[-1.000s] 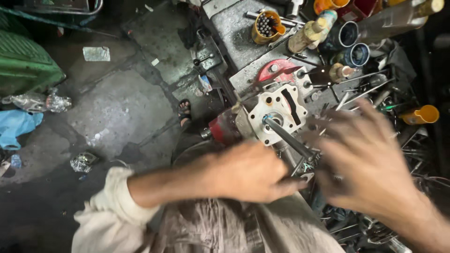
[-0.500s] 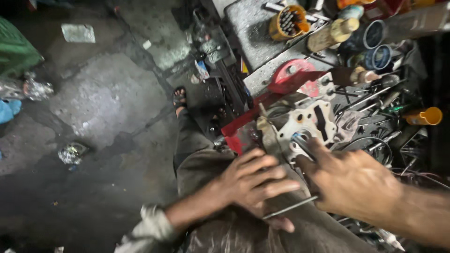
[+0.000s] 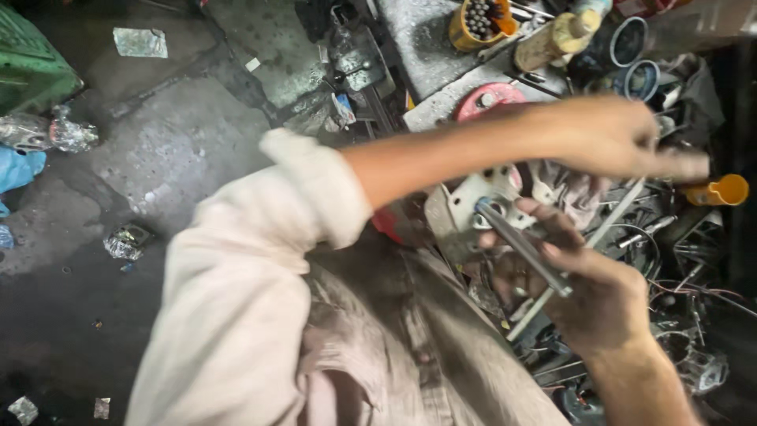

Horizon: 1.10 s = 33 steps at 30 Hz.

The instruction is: The person cleans a metal engine part with a cloth, then uses a T-handle wrench to tighten bolts on the part clamped in a vise. The person repeatedly adjusts the part and checks bolt tightness while working at a cluttered workbench.

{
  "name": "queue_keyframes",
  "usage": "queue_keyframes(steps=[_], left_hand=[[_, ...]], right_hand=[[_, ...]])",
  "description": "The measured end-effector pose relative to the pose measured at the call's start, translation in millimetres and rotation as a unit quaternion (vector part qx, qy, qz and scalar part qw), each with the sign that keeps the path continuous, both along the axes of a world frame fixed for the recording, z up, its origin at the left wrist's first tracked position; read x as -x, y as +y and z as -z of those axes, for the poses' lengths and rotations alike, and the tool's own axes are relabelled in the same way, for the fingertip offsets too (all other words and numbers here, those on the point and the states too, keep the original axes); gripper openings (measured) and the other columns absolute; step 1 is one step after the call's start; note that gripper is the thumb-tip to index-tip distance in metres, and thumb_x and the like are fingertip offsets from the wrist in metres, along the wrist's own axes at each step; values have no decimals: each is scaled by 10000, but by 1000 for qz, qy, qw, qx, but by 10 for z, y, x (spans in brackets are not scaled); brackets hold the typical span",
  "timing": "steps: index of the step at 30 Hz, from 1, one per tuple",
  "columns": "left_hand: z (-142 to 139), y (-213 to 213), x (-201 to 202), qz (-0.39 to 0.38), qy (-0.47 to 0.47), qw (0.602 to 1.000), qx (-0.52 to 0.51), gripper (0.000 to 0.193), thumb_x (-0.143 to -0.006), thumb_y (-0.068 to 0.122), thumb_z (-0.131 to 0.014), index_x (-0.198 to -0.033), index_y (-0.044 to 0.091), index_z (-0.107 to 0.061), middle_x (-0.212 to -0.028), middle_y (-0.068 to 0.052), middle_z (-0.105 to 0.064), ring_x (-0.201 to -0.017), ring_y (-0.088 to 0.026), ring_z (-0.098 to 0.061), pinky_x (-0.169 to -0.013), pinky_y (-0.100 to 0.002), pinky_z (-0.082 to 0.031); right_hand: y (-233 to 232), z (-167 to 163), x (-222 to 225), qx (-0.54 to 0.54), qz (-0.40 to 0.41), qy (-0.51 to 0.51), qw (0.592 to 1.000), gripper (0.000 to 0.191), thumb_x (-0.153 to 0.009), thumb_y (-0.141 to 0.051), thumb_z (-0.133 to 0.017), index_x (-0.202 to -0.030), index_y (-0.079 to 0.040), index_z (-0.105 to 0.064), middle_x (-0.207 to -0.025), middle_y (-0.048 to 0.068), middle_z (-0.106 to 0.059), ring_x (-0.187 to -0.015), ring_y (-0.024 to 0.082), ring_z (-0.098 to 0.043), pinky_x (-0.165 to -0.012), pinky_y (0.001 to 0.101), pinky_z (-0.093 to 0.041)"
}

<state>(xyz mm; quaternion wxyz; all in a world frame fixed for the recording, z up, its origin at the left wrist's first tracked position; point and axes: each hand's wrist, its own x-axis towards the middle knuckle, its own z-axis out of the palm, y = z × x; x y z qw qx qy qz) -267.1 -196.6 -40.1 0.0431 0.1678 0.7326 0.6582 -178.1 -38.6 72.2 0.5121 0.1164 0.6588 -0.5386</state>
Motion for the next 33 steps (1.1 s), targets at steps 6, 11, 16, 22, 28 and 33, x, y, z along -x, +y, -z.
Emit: queue_keyframes(steps=[6,11,16,22,28,33], left_hand=[[-453,-344,-1683,7,-102,969,225,851,-991,770,-220,-504,138,-515,-471,-2,-479,-376,-118,-457,-376,-392,-511],[-480,229,-2432,20,-64,988,137,706,-1054,523,-362,-583,44,-579,-474,-130,-550,-399,-299,-579,-465,-460,-505],[-204,228,-2999,-150,-6,987,53,415,-1097,434,-550,-886,98,-669,-794,-127,-673,-769,-326,-686,-750,-470,-544],[302,270,-2765,-442,237,862,71,674,-855,666,-781,-1227,119,-653,-1144,-75,-654,-1067,-290,-609,-904,-468,-494],[490,-254,-1758,-380,431,815,77,752,-739,800,-675,-1113,147,-686,-1005,-113,-653,-970,-320,-619,-766,-488,-491],[221,-118,-283,-93,204,971,-83,778,-976,858,-365,-983,182,-751,-849,24,-764,-724,-127,-746,-685,-382,-616]], right_hand=[[204,-376,157,57,-196,544,814,593,-939,-121,-689,-1480,-70,-449,-1369,131,-519,-1270,219,-515,-1152,373,-426],[-160,-537,100,-117,-706,613,334,813,-618,-264,-791,-1389,-137,-569,-1318,165,-604,-1209,308,-609,-1124,583,-410],[-610,-288,-32,-191,-822,448,297,978,-614,-422,-860,-1447,-78,-479,-1439,368,-466,-977,274,-719,-692,379,-635],[-821,-143,43,-291,-896,245,228,926,-746,-523,-826,-1495,-147,-434,-1543,274,-389,-782,256,-750,-606,325,-633],[-392,32,194,-195,-711,339,585,661,-794,-321,-734,-1370,-100,-500,-1301,226,-520,-696,201,-647,-557,299,-528],[-69,164,59,-105,-128,69,984,422,-892,-192,-641,-1265,-32,-524,-1116,223,-589,-628,160,-539,-513,282,-426]])
